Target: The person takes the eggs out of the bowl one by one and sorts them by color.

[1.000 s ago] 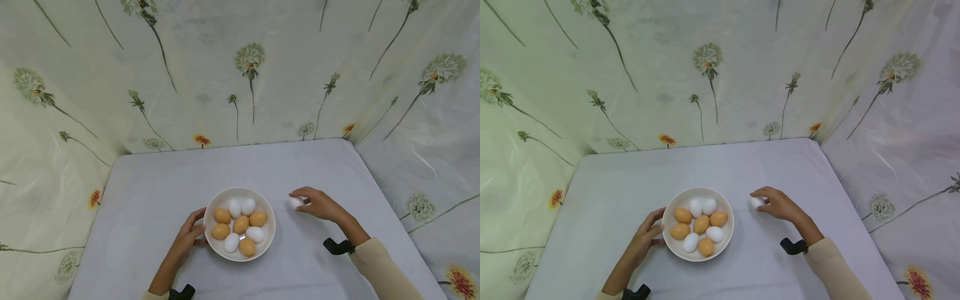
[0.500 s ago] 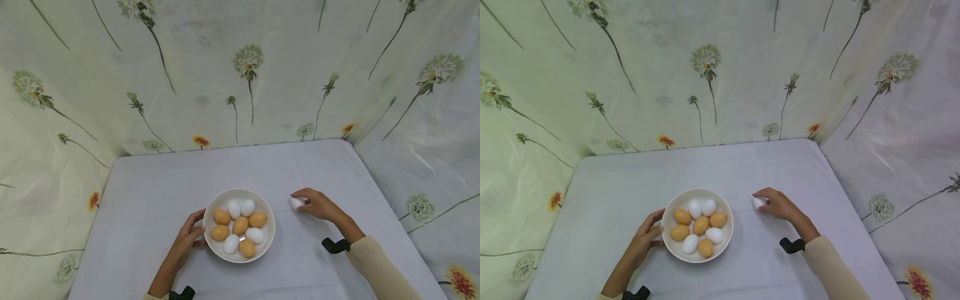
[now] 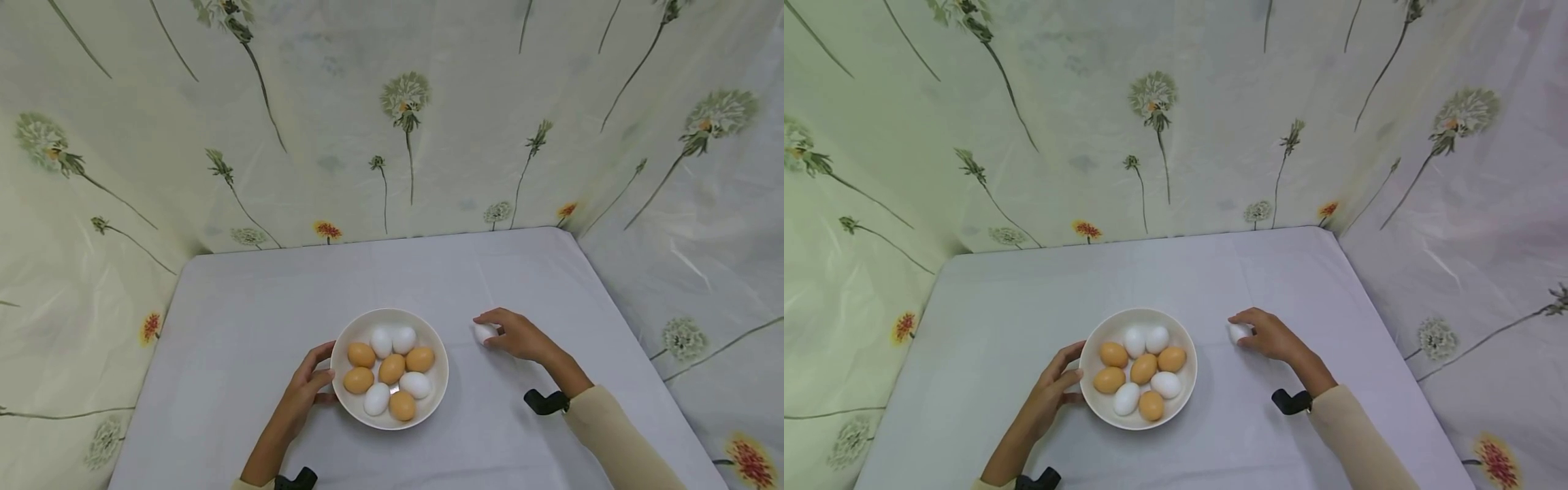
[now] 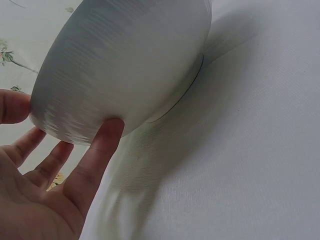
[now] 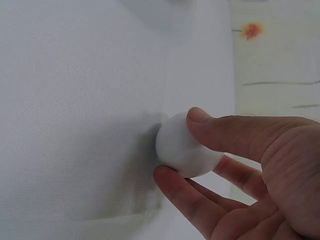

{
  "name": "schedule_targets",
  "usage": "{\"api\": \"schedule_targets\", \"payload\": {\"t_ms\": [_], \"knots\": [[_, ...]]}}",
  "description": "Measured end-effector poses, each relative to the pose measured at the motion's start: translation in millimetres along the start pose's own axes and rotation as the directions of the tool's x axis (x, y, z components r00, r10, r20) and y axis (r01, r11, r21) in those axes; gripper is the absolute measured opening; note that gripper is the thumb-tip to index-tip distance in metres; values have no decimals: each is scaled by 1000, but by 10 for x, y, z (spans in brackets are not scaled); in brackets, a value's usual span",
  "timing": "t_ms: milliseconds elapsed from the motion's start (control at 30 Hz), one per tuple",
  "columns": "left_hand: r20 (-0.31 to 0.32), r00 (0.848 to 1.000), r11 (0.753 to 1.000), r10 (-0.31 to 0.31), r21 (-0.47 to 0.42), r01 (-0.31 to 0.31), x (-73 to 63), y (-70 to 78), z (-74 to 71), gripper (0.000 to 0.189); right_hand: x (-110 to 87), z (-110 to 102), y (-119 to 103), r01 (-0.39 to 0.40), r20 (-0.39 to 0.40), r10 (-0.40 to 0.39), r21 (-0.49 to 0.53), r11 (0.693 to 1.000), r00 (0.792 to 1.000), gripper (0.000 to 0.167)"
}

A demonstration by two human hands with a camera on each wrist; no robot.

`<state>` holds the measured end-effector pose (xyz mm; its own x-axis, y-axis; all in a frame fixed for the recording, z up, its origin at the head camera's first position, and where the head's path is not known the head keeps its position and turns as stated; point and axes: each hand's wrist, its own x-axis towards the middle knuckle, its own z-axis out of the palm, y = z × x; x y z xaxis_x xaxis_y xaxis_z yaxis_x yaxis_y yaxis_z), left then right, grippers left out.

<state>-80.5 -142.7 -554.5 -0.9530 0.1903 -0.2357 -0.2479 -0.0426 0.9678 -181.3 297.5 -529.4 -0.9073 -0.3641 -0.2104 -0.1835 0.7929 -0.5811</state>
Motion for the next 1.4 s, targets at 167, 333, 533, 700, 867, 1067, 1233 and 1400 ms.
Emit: {"api": "schedule_targets", "payload": {"t_ms": [167, 333, 533, 700, 867, 1067, 1233, 1400], "knots": [[-1, 1000, 1000, 0, -2, 0, 3, -9, -4, 51, -2, 10, -14, -14, 3, 14, 2, 1000, 1000, 48], [-3, 1000, 1000, -5, -4, 5, 3, -23, -7, 51, -6, 16, -14, -6, 2, 6, -10, 1000, 1000, 48], [-7, 1000, 1000, -9, -4, 9, 4, -29, -6, 51, -8, 9, -29, 4, 4, -4, -27, 1000, 1000, 48], [-8, 1000, 1000, -7, -6, 7, 5, -31, -5, 51, -3, 6, -41, 14, -3, -14, -40, 999, 1000, 48], [-8, 1000, 1000, -5, -3, 5, 4, -28, -2, 51, -15, -11, -44, 19, 0, -19, -47, 999, 1000, 50], [-6, 1000, 1000, -4, 4, 4, 2, -16, -2, 51, -40, -44, -55, -1, 10, 1, -21, 1000, 1000, 52], [0, 1000, 1000, -6, 3, 6, 1, 1, -3, 51, -68, -98, -86, -39, 17, 39, -9, 999, 999, 54], [-2, 1000, 1000, -7, 7, 7, 2, 1, -3, 51, -108, -188, -156, -24, 3, 24, -21, 999, 1000, 51]]}}
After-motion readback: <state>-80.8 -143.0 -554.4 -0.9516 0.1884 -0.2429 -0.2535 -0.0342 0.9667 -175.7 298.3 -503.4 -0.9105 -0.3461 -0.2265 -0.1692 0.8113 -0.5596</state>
